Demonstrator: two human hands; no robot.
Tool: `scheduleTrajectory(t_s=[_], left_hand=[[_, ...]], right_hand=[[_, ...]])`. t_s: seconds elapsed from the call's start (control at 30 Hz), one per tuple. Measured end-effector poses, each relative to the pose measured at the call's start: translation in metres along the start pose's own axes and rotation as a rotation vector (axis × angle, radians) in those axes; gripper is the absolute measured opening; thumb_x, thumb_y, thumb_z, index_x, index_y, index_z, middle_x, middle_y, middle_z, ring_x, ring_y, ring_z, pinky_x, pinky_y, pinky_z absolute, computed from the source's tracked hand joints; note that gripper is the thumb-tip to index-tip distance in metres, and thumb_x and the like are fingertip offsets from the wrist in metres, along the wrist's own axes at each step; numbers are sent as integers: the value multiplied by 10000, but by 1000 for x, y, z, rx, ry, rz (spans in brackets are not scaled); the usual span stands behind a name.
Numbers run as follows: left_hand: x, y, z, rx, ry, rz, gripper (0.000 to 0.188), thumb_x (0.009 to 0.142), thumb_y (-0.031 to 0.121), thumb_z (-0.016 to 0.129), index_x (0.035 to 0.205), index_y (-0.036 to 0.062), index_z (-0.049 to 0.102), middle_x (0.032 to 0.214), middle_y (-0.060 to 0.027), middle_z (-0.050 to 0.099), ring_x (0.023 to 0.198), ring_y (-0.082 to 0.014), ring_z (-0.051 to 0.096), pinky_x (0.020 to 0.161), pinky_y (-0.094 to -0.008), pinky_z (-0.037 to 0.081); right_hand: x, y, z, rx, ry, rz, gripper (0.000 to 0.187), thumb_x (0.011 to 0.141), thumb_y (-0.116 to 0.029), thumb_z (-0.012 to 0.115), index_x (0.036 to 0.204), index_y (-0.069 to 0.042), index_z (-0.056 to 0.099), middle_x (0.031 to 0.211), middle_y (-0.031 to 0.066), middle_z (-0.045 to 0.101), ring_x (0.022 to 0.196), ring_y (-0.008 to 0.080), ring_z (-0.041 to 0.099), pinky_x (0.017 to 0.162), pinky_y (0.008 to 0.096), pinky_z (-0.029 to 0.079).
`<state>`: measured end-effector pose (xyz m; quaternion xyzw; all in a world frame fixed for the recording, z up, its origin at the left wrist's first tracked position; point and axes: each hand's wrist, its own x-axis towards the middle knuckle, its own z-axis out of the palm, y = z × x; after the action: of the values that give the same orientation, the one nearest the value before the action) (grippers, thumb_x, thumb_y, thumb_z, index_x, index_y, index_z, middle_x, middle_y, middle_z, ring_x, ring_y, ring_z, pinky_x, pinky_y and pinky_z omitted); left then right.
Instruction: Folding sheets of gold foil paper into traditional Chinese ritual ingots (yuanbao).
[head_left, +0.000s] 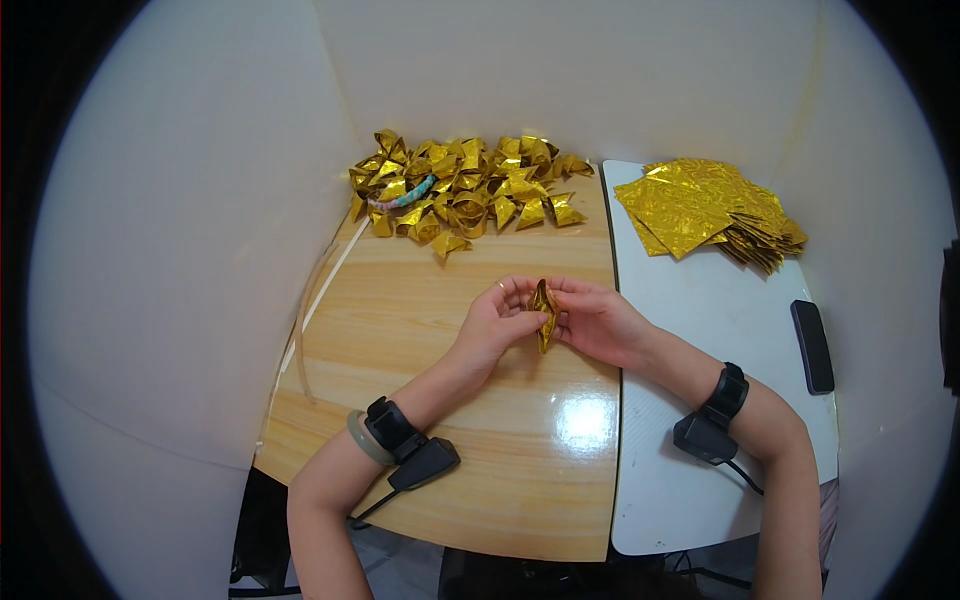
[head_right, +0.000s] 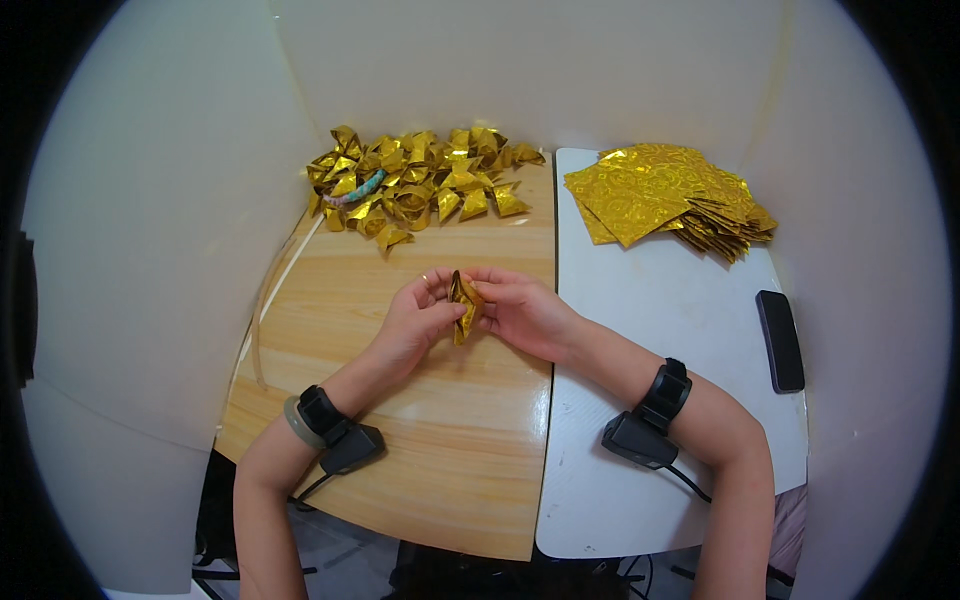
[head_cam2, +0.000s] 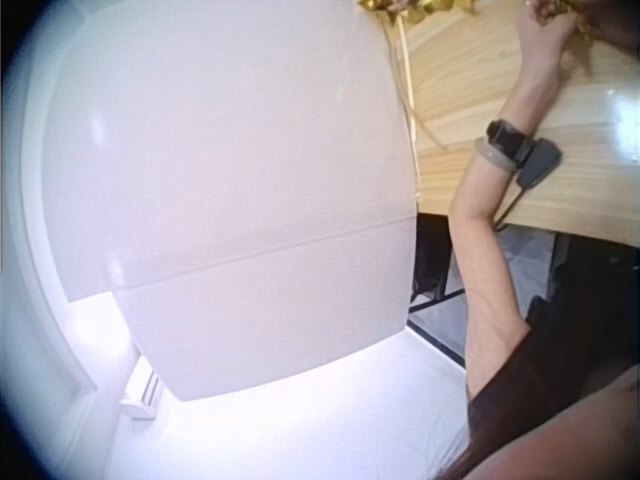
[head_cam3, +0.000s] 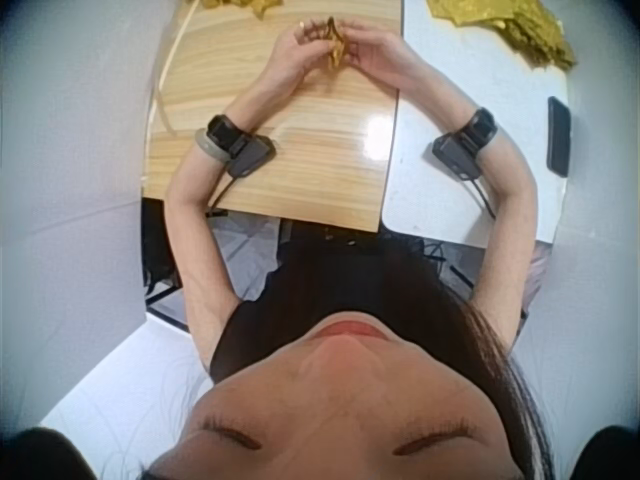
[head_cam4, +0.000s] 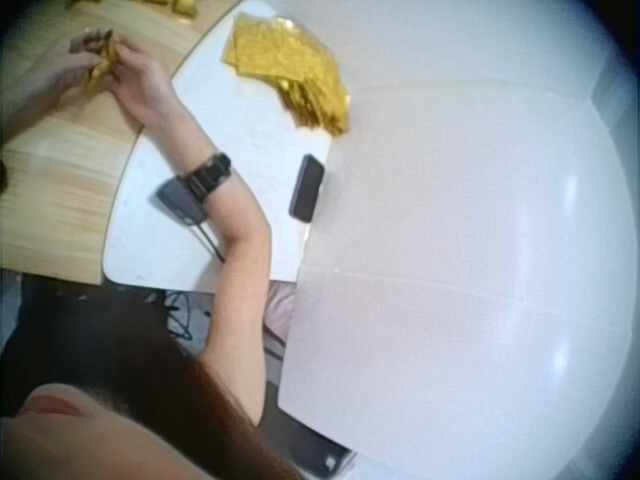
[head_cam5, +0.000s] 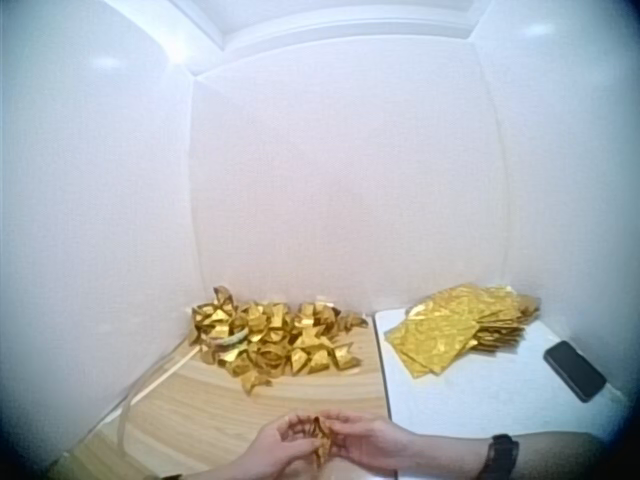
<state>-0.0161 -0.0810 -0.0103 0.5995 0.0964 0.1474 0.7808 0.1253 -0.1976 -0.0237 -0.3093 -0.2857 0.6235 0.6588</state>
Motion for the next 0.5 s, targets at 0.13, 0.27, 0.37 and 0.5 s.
scheduleTrajectory(t_s=[0.13, 0.27, 0.37, 0.5], left_hand=[[2, -6, -2, 34, 21, 46, 353, 830, -18, 563, 1168, 9, 465, 1092, -76, 564, 994, -139, 573, 864, -260, 469], [0, -3, -1, -33, 65, 23, 317, 810, 10, 614, 1105, 16, 496, 1006, -51, 578, 920, -109, 575, 822, -233, 466], [0, 1, -1, -96, 52, -23, 298, 816, 11, 607, 1093, 20, 499, 1005, -51, 578, 920, -106, 573, 812, -227, 465], [1, -4, 2, -62, 54, -9, 273, 818, 13, 603, 1070, 25, 497, 995, -49, 572, 926, -103, 566, 809, -226, 462]], right_hand=[[-2, -1, 1, -1, 9, 18, 295, 939, -182, 486, 1215, -82, 505, 1071, -6, 583, 948, 79, 548, 755, 229, 431], [-3, -5, 8, -35, 46, 36, 288, 939, -189, 489, 1211, -95, 510, 1059, -18, 588, 914, 58, 548, 711, 204, 422], [-2, -3, 3, -51, 38, 37, 290, 937, -187, 493, 1211, -94, 510, 1057, -23, 588, 909, 56, 548, 713, 202, 421], [-2, 0, 2, -68, 39, 13, 294, 936, -183, 497, 1216, -95, 504, 1062, -16, 586, 909, 56, 548, 712, 202, 421]])
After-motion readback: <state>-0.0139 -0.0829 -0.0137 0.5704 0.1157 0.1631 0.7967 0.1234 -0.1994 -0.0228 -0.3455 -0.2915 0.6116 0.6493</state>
